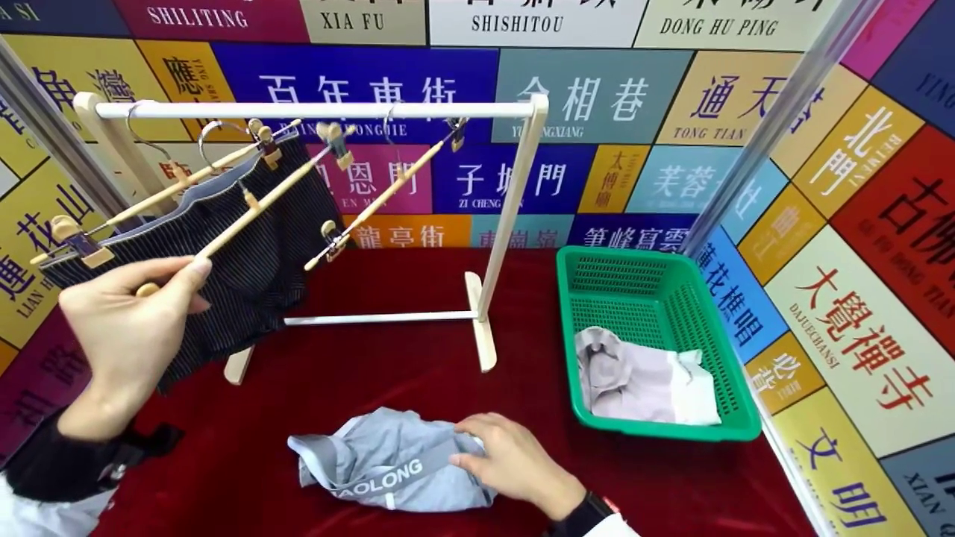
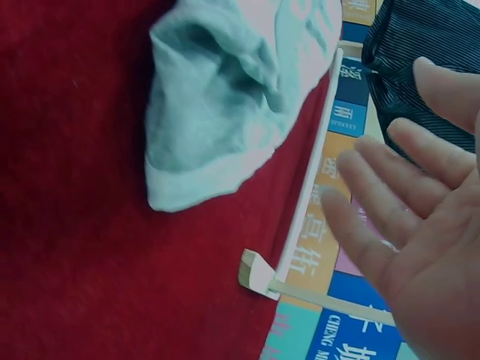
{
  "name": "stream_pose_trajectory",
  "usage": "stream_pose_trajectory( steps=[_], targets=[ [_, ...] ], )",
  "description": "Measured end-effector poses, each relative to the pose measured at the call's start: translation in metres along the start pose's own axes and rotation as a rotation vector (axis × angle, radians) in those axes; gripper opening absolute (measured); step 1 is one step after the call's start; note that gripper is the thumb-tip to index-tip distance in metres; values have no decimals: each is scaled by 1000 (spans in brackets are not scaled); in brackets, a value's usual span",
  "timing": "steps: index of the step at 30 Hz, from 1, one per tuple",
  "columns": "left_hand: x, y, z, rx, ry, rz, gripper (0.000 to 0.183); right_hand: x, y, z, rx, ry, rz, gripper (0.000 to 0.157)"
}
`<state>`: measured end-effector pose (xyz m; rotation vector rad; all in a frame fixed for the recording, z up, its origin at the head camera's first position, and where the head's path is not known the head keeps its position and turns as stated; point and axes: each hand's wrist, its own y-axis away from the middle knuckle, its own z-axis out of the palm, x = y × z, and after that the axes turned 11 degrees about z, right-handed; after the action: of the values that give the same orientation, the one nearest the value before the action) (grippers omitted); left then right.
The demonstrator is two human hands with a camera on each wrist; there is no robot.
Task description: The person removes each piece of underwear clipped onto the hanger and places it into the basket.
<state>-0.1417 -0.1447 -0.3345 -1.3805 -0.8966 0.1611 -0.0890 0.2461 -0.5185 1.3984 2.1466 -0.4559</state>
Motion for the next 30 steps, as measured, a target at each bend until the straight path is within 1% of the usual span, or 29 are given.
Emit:
stream_pose_trajectory(
  steps=[3,6,11,16,20,26,30],
  targets=[
    [1,-5,6,6,-10,-14,8,0,0,6,-38,1,47,41],
    [3,-9,13,5,-4,-42,6,1,0,13,-61,-14,74,41],
    [4,-14,26,-29,22,-38,4,3,-3,24,-68,-42,79,36],
    [3,-18,35,-61,44,-33,4,5,-6,32,-68,-52,85,36],
    [1,-20,40,-75,33,-35,4,8,-7,36,-79,-53,108,38],
    [-2,-19,45,-88,41,-81,5,10,-8,41,-85,-81,126,41],
    [-4,-19,48,-102,28,-68,5,9,-9,43,-104,-122,123,42]
  ],
)
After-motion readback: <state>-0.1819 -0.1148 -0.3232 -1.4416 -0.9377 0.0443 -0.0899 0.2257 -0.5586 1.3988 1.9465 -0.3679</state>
